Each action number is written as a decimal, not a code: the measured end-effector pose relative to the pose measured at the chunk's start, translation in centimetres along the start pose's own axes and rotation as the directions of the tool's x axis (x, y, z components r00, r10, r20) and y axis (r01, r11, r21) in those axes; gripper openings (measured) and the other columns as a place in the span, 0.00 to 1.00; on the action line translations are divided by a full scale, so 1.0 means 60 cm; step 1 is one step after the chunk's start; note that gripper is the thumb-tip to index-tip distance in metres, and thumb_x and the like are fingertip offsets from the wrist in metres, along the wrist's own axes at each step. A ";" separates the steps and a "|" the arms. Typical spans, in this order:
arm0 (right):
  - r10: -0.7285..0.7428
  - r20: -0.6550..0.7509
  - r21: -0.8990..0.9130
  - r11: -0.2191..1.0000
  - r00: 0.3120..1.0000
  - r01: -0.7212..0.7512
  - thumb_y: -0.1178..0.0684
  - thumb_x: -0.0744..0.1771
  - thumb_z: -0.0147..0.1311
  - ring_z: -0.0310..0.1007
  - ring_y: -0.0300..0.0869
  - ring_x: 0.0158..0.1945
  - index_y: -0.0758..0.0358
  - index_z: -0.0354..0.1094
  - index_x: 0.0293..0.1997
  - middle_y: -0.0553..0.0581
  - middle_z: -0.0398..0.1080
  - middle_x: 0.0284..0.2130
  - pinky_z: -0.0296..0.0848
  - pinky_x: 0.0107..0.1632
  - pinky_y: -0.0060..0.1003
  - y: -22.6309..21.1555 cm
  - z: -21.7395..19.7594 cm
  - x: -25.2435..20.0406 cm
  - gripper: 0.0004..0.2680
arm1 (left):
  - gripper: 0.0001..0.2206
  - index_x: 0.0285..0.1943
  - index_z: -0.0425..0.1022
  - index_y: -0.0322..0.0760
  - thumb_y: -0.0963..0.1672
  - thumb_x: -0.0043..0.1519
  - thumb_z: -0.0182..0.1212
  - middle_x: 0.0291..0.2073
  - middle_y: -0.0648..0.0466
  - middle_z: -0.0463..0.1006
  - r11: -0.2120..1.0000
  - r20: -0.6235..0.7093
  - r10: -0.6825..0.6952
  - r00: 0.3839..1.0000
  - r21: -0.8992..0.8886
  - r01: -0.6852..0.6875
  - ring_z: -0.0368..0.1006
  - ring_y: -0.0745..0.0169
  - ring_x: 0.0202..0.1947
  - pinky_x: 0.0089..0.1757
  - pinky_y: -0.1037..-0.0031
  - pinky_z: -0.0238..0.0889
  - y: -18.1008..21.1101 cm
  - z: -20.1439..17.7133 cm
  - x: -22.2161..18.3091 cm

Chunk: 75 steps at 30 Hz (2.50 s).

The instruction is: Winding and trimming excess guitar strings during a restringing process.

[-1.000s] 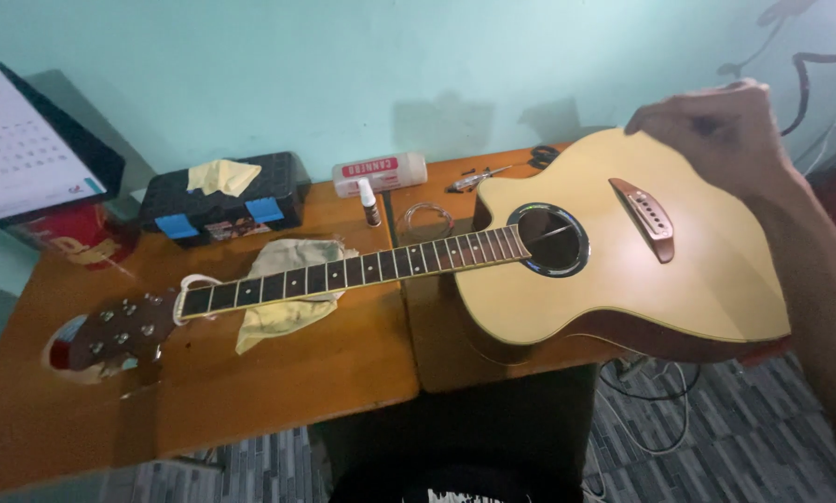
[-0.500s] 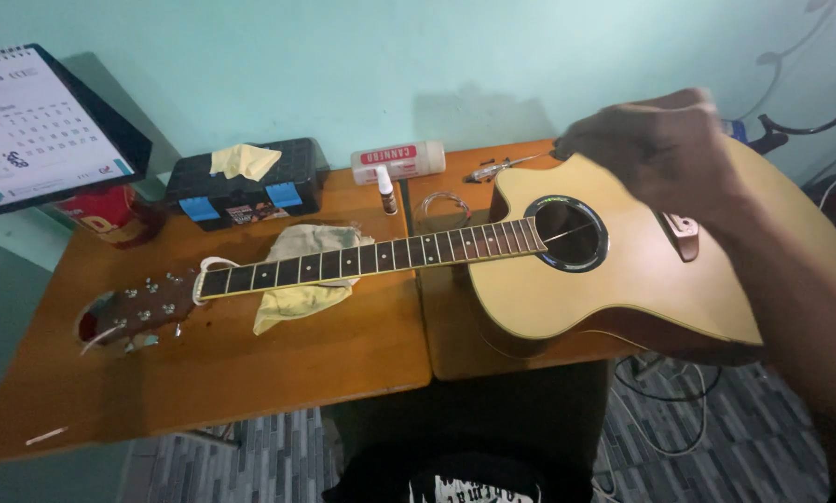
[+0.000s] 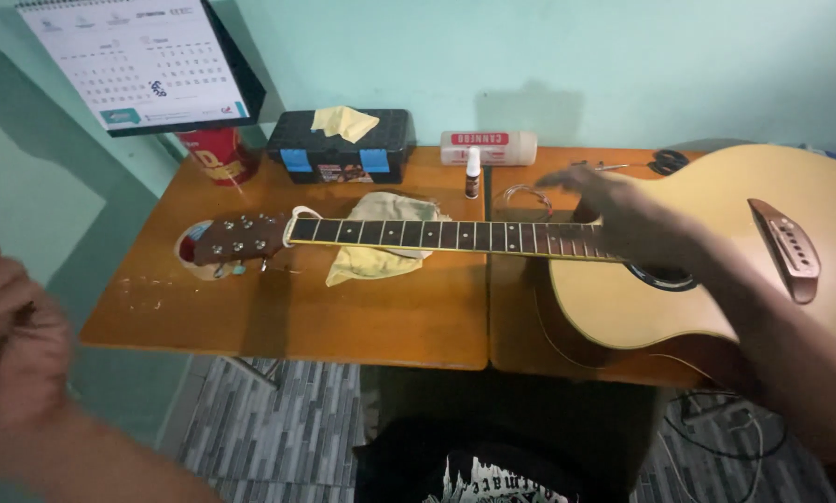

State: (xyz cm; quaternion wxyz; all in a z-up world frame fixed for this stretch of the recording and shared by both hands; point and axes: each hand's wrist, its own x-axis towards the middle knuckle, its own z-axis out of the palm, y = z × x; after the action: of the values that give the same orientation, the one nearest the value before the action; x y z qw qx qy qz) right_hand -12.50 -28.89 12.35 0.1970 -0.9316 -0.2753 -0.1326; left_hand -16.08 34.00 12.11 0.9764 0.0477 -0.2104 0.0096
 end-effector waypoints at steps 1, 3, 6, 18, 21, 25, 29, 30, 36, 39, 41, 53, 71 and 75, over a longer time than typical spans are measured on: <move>0.033 0.176 0.152 0.987 0.984 -0.060 0.56 0.64 0.60 0.76 0.50 0.55 0.54 0.58 0.69 0.61 0.67 0.62 0.75 0.57 0.48 -0.029 0.005 0.002 0.24 | 0.08 0.45 0.61 0.30 0.31 0.74 0.52 0.40 0.52 0.61 0.999 0.010 0.010 1.000 -0.040 -0.010 0.51 0.68 0.35 0.40 0.80 0.47 -0.025 0.018 0.001; 0.029 0.348 0.288 0.948 0.937 -0.136 0.59 0.65 0.57 0.73 0.51 0.62 0.47 0.53 0.74 0.59 0.61 0.69 0.73 0.62 0.53 -0.045 0.020 -0.006 0.27 | 0.10 0.42 0.60 0.29 0.30 0.71 0.53 0.39 0.50 0.62 0.997 0.023 0.027 0.999 -0.077 -0.025 0.49 0.68 0.33 0.39 0.79 0.45 -0.066 0.043 0.009; 0.068 0.517 0.117 0.982 0.853 -0.149 0.43 0.68 0.48 0.81 0.39 0.43 0.44 0.73 0.53 0.44 0.81 0.42 0.77 0.47 0.40 -0.036 0.031 -0.026 0.11 | 0.02 0.53 0.71 0.36 0.39 0.75 0.58 0.37 0.62 0.72 0.929 0.022 0.134 0.991 0.344 -0.133 0.51 0.81 0.31 0.35 0.91 0.45 -0.103 0.048 0.029; -0.013 0.357 0.549 0.812 0.934 -0.198 0.52 0.67 0.53 0.56 0.36 0.19 0.60 0.76 0.57 0.50 0.63 0.19 0.58 0.22 0.32 -0.140 -0.064 -0.015 0.13 | 0.05 0.48 0.68 0.37 0.37 0.72 0.46 0.26 0.59 0.66 0.990 -0.075 -0.034 0.997 0.132 0.044 0.53 0.74 0.23 0.25 0.85 0.48 -0.421 0.073 0.054; 0.024 0.370 0.534 0.813 0.929 -0.234 0.52 0.68 0.52 0.59 0.34 0.20 0.59 0.77 0.57 0.49 0.68 0.20 0.58 0.22 0.30 -0.164 -0.059 0.005 0.13 | 0.04 0.45 0.69 0.36 0.37 0.71 0.50 0.25 0.57 0.66 0.988 -0.058 -0.137 0.989 0.065 0.140 0.57 0.71 0.23 0.25 0.84 0.53 -0.473 0.069 0.056; 0.114 0.360 0.576 0.754 0.926 -0.316 0.56 0.68 0.52 0.60 0.36 0.17 0.63 0.75 0.55 0.54 0.66 0.18 0.61 0.20 0.31 -0.188 -0.050 0.019 0.11 | 0.10 0.50 0.69 0.38 0.39 0.74 0.38 0.25 0.61 0.61 0.977 -0.035 -0.214 0.976 -0.007 0.214 0.54 0.73 0.22 0.24 0.84 0.51 -0.525 0.053 0.054; 0.346 0.288 0.724 0.532 0.893 -0.439 0.61 0.68 0.51 0.60 0.37 0.20 0.73 0.71 0.53 0.61 0.69 0.24 0.59 0.20 0.29 -0.216 -0.057 0.027 0.09 | 0.08 0.52 0.66 0.39 0.38 0.75 0.39 0.26 0.64 0.54 0.947 0.061 -0.281 0.958 -0.145 0.287 0.49 0.76 0.22 0.25 0.85 0.48 -0.549 0.064 0.050; 0.346 0.290 0.724 0.530 0.892 -0.441 0.61 0.68 0.51 0.60 0.37 0.20 0.73 0.71 0.53 0.61 0.69 0.24 0.59 0.20 0.29 -0.211 -0.060 0.028 0.09 | 0.08 0.52 0.66 0.39 0.38 0.75 0.39 0.26 0.64 0.54 0.947 0.058 -0.281 0.958 -0.145 0.286 0.49 0.76 0.22 0.25 0.85 0.48 -0.548 0.063 0.049; 0.563 -0.097 0.625 0.676 0.821 -0.390 0.54 0.76 0.34 0.74 0.45 0.20 0.64 0.68 0.43 0.52 0.60 0.14 0.54 0.16 0.31 -0.188 -0.118 0.009 0.13 | 0.09 0.46 0.63 0.41 0.44 0.76 0.37 0.26 0.56 0.55 0.955 -0.084 -0.284 0.955 -0.117 0.274 0.49 0.68 0.24 0.28 0.81 0.53 -0.544 0.091 0.033; 0.457 -0.288 0.362 0.866 0.842 -0.346 0.72 0.68 0.42 0.54 0.34 0.19 0.65 0.68 0.47 0.48 0.57 0.18 0.59 0.21 0.28 -0.192 -0.155 -0.010 0.11 | 0.07 0.46 0.65 0.42 0.46 0.75 0.43 0.28 0.55 0.64 0.978 -0.056 -0.206 0.977 0.003 0.207 0.54 0.69 0.26 0.36 0.76 0.53 -0.558 0.085 0.028; 0.625 -0.299 0.779 0.596 0.721 -0.193 0.58 0.66 0.44 0.53 0.41 0.19 0.67 0.72 0.42 0.59 0.56 0.17 0.70 0.38 0.36 -0.204 -0.175 -0.008 0.09 | 0.06 0.47 0.71 0.40 0.43 0.74 0.48 0.40 0.45 0.79 0.977 -0.171 -0.122 0.978 0.151 0.148 0.73 0.58 0.36 0.50 0.62 0.70 -0.568 0.076 0.027; 0.714 0.053 0.734 0.445 0.698 -0.512 0.63 0.64 0.41 0.35 0.35 0.19 0.79 0.72 0.54 0.53 0.43 0.19 0.33 0.21 0.31 -0.240 -0.234 -0.023 0.16 | 0.07 0.45 0.80 0.35 0.40 0.70 0.54 0.31 0.54 0.79 -0.068 -0.383 -0.510 0.771 0.911 0.407 0.70 0.68 0.31 0.35 0.84 0.64 -0.568 0.024 -0.009; 0.543 -0.052 0.842 0.475 0.838 -0.255 0.51 0.72 0.47 0.40 0.32 0.18 0.71 0.66 0.44 0.48 0.41 0.15 0.45 0.18 0.21 -0.177 -0.199 -0.068 0.10 | 0.17 0.64 0.73 0.36 0.43 0.67 0.62 0.53 0.43 0.82 0.501 0.253 -0.760 0.598 0.815 0.291 0.84 0.48 0.50 0.52 0.66 0.81 -0.606 0.149 0.002; 0.475 -0.098 0.853 0.493 0.875 -0.172 0.46 0.73 0.48 0.43 0.32 0.21 0.70 0.67 0.47 0.50 0.47 0.21 0.45 0.23 0.22 -0.151 -0.192 -0.087 0.13 | 0.20 0.70 0.66 0.31 0.44 0.70 0.55 0.58 0.37 0.78 0.509 0.236 -0.816 0.527 0.725 0.463 0.82 0.39 0.50 0.53 0.56 0.80 -0.609 0.158 0.000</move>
State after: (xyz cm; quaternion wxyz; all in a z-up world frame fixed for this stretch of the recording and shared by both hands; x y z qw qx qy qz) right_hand -23.48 -29.37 23.36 0.6713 -0.7297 -0.0858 -0.0979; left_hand -18.57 -3.31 17.45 0.7279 0.4217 -0.4335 -0.3231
